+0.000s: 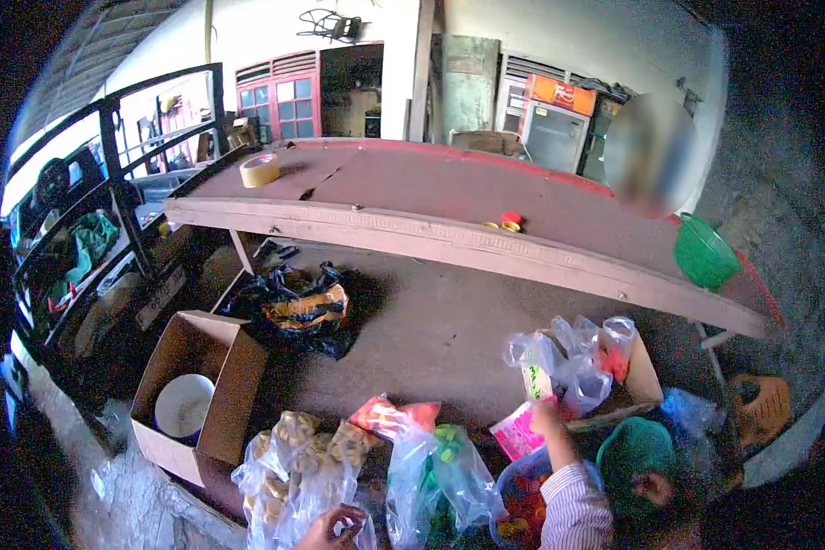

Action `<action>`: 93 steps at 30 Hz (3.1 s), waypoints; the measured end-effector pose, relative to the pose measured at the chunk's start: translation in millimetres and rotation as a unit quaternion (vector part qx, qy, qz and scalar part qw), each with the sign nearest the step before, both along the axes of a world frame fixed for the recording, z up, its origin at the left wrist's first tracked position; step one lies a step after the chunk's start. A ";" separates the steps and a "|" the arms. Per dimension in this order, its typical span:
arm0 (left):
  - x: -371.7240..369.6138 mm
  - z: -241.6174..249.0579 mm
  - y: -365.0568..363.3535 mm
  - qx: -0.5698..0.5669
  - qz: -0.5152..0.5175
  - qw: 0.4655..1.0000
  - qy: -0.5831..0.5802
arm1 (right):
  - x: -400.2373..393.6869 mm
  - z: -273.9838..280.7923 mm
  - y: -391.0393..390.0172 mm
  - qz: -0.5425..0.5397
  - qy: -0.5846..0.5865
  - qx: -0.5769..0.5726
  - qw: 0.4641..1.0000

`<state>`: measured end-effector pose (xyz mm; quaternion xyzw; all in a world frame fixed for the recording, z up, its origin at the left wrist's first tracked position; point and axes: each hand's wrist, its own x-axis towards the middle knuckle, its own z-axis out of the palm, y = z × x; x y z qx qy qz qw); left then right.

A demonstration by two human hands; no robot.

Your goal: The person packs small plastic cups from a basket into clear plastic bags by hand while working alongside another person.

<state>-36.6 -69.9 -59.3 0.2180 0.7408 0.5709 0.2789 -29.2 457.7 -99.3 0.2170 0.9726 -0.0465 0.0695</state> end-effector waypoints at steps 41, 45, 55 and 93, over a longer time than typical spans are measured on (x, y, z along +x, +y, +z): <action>-37.0 13.9 29.5 0.006 -0.065 0.990 0.129 | -26.4 35.7 -33.1 -0.098 -0.124 0.010 0.987; -37.6 15.6 28.7 0.023 -0.059 0.988 0.143 | -20.7 3.7 -24.8 -0.089 -0.048 0.020 0.995; -38.8 8.7 27.8 0.046 -0.057 0.985 0.154 | -13.4 -18.7 -23.6 -0.137 -0.042 -0.097 0.985; -34.6 13.6 29.8 0.027 -0.080 0.983 0.163 | 18.9 82.7 -30.0 -0.089 0.360 -0.122 0.921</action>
